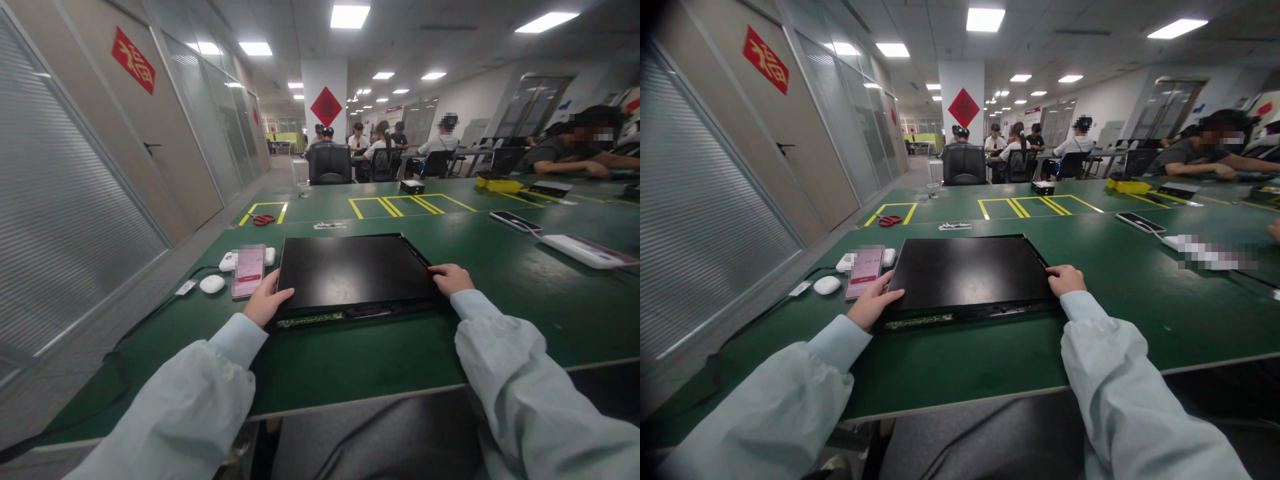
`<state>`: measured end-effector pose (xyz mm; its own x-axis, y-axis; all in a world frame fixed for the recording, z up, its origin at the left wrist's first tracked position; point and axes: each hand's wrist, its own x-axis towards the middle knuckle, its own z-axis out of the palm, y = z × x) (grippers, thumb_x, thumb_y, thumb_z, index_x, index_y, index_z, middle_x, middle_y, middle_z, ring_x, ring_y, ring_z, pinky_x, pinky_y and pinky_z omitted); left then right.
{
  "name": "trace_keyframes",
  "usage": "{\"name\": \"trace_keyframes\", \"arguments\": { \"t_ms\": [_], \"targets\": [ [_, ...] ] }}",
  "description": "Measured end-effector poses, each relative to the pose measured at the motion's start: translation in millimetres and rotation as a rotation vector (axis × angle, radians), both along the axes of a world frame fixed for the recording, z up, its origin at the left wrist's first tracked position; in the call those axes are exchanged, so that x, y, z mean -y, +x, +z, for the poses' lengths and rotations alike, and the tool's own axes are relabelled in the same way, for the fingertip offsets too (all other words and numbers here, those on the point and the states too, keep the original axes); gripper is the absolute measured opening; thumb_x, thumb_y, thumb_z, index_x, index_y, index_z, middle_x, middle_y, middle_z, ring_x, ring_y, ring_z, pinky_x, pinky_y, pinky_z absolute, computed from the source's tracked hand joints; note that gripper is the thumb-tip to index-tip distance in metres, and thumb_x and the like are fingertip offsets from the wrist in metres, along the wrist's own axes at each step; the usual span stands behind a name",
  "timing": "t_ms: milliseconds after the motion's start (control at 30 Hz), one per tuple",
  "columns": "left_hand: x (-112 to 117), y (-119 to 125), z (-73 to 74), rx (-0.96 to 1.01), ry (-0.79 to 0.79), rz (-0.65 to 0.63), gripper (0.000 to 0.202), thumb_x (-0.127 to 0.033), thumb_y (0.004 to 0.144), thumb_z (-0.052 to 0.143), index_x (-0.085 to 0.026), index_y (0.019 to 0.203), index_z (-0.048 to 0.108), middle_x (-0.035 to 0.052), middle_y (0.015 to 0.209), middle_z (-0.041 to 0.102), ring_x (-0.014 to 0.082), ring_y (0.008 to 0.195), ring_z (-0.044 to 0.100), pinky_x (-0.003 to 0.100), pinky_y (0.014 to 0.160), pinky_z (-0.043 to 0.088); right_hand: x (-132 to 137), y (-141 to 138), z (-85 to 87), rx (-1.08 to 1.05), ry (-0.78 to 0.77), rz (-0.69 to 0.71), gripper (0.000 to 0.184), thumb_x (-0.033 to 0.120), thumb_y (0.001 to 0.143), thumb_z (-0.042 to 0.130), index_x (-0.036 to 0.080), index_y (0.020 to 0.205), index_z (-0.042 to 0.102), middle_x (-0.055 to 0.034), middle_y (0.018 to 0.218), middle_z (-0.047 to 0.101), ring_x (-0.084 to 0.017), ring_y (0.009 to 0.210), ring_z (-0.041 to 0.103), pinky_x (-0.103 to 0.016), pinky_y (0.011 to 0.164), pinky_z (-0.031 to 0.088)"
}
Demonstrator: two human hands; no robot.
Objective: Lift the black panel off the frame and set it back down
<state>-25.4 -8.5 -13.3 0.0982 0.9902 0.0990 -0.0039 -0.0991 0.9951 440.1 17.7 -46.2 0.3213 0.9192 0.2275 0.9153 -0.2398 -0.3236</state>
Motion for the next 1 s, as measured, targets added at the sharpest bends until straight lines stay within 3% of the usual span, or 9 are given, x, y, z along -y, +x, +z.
{"name": "trace_keyframes", "arguments": {
  "t_ms": [333,500,567,1000],
  "targets": [
    [-10.0,-8.0,-16.8,-0.174,0.01,0.023,0.082,-0.038,0.063,0.079,-0.017,0.139,0.055,0.0115,0.14,0.061,0.0358,0.131,0.054,0.051,0.112,0.04,1.9,0.5,1.5,-0.008,-0.016,-0.009,0.042,0.016,0.075,0.054,0.019,0.108,0.079,-0.0085,0.119,0.072,-0.027,0.117,0.063,-0.039,0.106,0.045],
    [-19.4,-15.2,-27.7,-0.423,0.063,0.153,0.075,-0.039,0.06,0.078,-0.017,0.13,0.063,0.0154,0.162,0.03,0.0358,0.15,0.024,0.047,0.121,0.023,1.2,1.6,0.7,-0.011,-0.01,-0.003,0.042,0.016,0.075,0.054,0.019,0.108,0.079,-0.0083,0.118,0.073,-0.028,0.115,0.063,-0.04,0.106,0.045],
    [-20.7,-17.2,-28.5,-0.49,0.051,0.158,0.075,-0.04,0.06,0.077,-0.013,0.128,0.063,0.0188,0.164,0.022,0.0354,0.151,0.02,0.045,0.122,0.022,0.7,1.9,-0.1,-0.013,-0.008,-0.002,0.042,0.016,0.074,0.054,0.02,0.107,0.079,-0.0078,0.118,0.073,-0.027,0.114,0.064,-0.04,0.105,0.045],
    [-16.8,-16.2,-18.3,-0.572,-0.006,0.15,0.061,-0.037,0.054,0.082,-0.016,0.11,0.07,0.0171,0.157,0.036,0.0414,0.149,0.023,0.048,0.122,0.017,-4.4,7.9,-6.0,-0.097,0.028,0.003,0.037,0.022,0.069,0.059,0.023,0.099,0.08,-0.0067,0.111,0.074,-0.026,0.104,0.066,-0.041,0.1,0.048]
  ]
}}
